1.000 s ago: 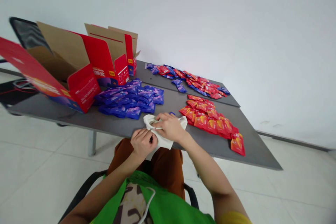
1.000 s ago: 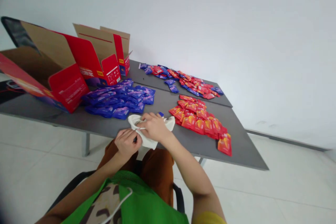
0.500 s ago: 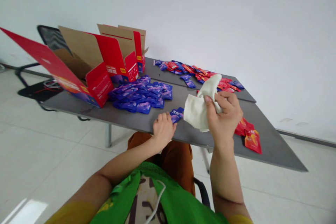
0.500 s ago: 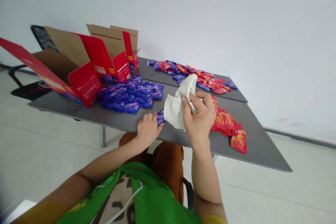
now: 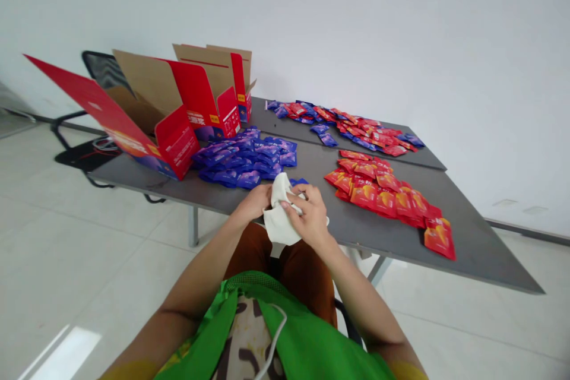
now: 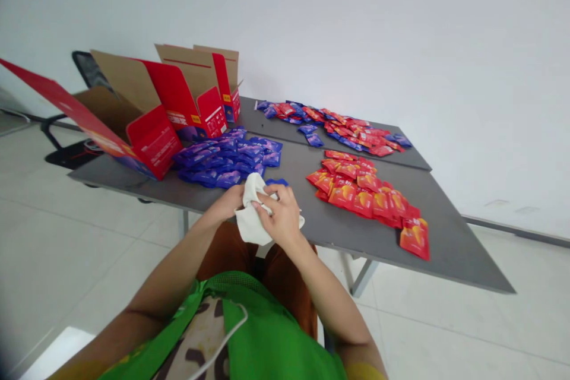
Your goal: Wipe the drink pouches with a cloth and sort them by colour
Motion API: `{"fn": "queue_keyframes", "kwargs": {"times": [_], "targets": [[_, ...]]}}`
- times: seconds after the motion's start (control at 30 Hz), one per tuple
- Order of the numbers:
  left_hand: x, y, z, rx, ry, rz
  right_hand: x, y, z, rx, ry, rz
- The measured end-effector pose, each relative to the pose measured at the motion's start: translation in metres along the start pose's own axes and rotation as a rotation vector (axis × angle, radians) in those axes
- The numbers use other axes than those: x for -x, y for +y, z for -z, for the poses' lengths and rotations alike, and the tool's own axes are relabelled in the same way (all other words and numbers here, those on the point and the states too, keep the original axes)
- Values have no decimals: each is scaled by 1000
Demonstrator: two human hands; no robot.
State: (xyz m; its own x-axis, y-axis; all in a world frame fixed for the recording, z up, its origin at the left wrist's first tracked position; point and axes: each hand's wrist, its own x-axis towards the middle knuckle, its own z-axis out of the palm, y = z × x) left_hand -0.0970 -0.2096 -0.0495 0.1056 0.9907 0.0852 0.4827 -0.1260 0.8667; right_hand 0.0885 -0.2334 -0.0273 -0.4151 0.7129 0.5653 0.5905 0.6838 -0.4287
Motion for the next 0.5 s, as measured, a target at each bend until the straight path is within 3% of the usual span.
{"fn": "queue_keyframes", "kwargs": {"times": [0.1, 0.27, 0.43, 0.5], "targets": [[4, -5, 11, 128, -111, 76, -2, -4, -22, 114, -156, -11], [5, -3, 22, 22, -221, 31, -19, -6, -25, 282, -292, -202], [12, 7, 9, -196, -132, 55, -44, 17, -15, 480, -345, -456], [19, 12, 3, -270, -74, 28, -47, 22, -5, 480, -301, -461]]}}
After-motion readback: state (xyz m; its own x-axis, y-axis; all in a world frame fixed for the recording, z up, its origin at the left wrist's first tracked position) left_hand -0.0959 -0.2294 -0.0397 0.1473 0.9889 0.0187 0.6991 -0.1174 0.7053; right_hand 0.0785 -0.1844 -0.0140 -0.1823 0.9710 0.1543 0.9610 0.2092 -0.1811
